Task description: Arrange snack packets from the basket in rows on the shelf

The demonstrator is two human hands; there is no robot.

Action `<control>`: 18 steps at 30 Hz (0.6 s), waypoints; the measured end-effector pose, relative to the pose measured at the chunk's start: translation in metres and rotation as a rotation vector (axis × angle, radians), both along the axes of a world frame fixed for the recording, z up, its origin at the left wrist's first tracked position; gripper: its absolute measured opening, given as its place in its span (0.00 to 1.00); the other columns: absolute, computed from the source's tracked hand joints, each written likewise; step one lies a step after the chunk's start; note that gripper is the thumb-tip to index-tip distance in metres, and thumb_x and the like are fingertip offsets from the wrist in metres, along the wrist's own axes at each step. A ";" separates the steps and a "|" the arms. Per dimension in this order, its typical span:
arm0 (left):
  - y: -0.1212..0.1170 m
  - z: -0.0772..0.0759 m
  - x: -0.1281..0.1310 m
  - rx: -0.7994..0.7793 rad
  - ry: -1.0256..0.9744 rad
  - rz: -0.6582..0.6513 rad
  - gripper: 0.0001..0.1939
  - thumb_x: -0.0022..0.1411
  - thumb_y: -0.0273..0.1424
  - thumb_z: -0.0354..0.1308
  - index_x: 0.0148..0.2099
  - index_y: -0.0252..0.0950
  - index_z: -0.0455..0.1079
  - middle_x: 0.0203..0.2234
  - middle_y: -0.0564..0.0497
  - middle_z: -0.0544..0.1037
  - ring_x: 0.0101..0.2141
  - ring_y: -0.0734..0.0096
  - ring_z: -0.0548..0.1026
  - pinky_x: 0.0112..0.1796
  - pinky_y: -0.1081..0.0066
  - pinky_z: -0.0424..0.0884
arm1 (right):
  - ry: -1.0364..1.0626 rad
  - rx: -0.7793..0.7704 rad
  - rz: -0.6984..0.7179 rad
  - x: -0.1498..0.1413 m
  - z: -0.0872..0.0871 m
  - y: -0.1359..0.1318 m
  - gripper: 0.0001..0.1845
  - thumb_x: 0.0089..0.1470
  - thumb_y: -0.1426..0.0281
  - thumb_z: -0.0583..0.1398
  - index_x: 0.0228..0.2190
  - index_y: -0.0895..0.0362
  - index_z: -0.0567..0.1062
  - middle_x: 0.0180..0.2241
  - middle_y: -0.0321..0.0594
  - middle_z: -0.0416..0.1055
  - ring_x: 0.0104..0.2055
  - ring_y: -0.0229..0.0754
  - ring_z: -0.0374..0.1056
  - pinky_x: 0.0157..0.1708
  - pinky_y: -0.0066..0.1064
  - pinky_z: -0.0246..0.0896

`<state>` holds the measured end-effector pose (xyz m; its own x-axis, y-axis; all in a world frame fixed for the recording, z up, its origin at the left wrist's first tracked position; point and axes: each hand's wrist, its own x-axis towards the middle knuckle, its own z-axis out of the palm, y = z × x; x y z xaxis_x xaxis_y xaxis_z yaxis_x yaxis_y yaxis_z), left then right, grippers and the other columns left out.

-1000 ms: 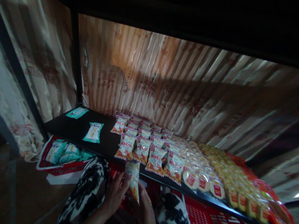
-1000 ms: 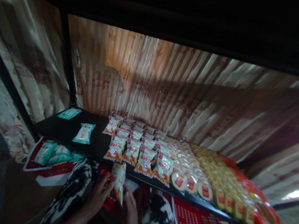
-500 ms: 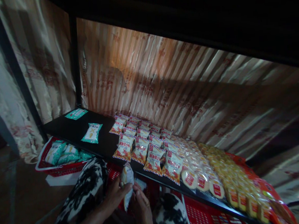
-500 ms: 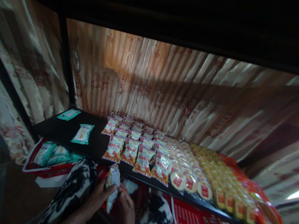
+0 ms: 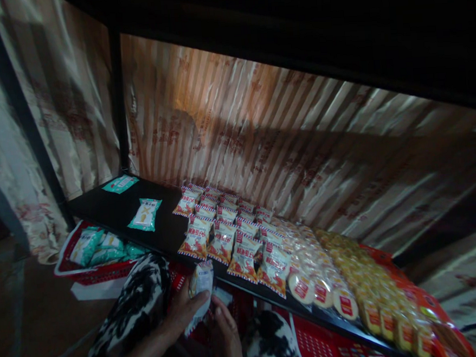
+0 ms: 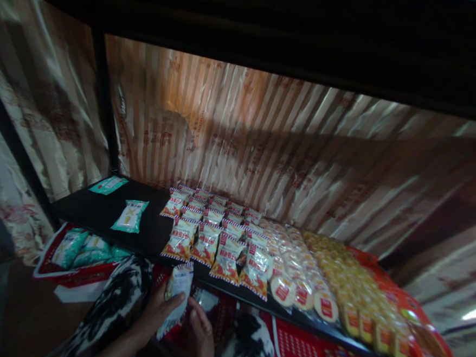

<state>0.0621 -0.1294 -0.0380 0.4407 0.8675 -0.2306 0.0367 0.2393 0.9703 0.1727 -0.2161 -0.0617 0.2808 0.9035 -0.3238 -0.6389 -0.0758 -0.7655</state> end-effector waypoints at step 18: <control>0.012 0.005 -0.015 -0.143 -0.129 0.068 0.27 0.50 0.38 0.57 0.52 0.36 0.62 0.45 0.44 0.76 0.45 0.58 0.74 0.45 0.63 0.69 | 0.017 -0.032 -0.047 -0.006 0.002 0.003 0.26 0.38 0.57 0.69 0.42 0.52 0.76 0.48 0.41 0.72 0.52 0.45 0.64 0.53 0.36 0.56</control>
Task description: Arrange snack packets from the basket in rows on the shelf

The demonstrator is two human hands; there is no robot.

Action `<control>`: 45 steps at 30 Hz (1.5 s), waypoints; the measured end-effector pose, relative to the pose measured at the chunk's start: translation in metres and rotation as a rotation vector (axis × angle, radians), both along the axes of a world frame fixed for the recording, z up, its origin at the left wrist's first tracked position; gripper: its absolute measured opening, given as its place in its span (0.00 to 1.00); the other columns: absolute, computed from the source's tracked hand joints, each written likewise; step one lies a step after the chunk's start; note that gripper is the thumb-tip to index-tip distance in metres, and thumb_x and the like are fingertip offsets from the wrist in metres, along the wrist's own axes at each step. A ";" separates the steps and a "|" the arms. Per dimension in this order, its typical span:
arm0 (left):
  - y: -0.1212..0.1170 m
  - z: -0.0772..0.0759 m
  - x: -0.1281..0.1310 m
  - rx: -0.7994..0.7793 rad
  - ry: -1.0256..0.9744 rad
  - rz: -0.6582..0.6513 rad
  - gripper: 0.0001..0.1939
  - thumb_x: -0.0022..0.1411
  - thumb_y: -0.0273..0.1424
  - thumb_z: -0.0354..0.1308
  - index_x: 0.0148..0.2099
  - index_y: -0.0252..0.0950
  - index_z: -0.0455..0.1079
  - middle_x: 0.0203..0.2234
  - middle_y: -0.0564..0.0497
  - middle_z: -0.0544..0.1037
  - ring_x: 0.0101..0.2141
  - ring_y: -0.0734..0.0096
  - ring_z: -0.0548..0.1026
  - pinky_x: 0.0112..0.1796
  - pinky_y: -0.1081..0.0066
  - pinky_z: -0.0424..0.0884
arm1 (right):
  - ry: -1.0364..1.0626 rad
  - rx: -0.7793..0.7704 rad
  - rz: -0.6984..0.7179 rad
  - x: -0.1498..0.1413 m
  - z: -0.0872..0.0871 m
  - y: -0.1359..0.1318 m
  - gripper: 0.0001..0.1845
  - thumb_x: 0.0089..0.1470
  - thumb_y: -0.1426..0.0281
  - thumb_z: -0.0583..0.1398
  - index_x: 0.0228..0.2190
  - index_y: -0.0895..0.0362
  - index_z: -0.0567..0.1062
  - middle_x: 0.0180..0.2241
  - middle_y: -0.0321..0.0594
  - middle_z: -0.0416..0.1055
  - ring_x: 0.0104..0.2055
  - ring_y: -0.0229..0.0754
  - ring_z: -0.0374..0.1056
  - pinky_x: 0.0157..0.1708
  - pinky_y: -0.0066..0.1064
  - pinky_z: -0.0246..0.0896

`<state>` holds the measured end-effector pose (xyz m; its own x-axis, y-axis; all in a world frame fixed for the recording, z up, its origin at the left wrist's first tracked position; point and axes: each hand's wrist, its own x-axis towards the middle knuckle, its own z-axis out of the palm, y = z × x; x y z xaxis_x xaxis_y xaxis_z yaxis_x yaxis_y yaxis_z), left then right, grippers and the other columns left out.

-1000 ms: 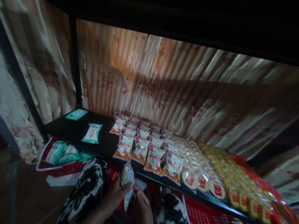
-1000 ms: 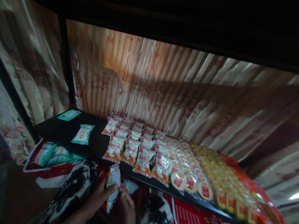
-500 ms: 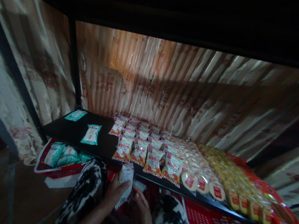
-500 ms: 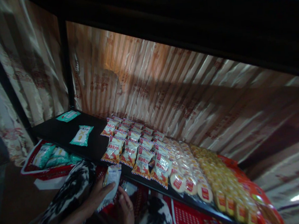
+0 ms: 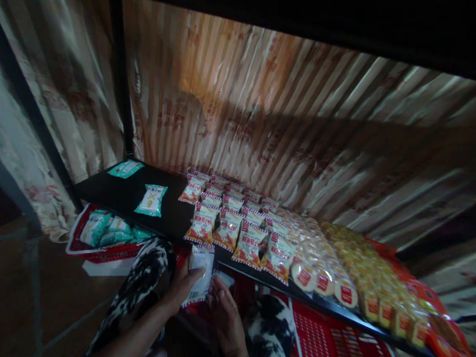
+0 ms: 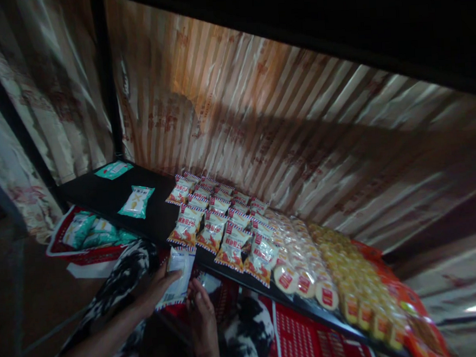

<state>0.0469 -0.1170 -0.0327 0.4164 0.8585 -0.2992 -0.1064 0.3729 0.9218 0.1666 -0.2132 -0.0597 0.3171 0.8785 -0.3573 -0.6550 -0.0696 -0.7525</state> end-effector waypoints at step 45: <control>0.048 0.029 -0.051 0.195 0.046 0.258 0.32 0.55 0.41 0.54 0.60 0.34 0.55 0.57 0.41 0.64 0.57 0.57 0.62 0.55 0.61 0.59 | -0.560 0.060 0.230 -0.049 0.063 0.086 0.26 0.46 0.55 0.63 0.47 0.50 0.73 0.50 0.39 0.70 0.56 0.48 0.61 0.54 0.39 0.57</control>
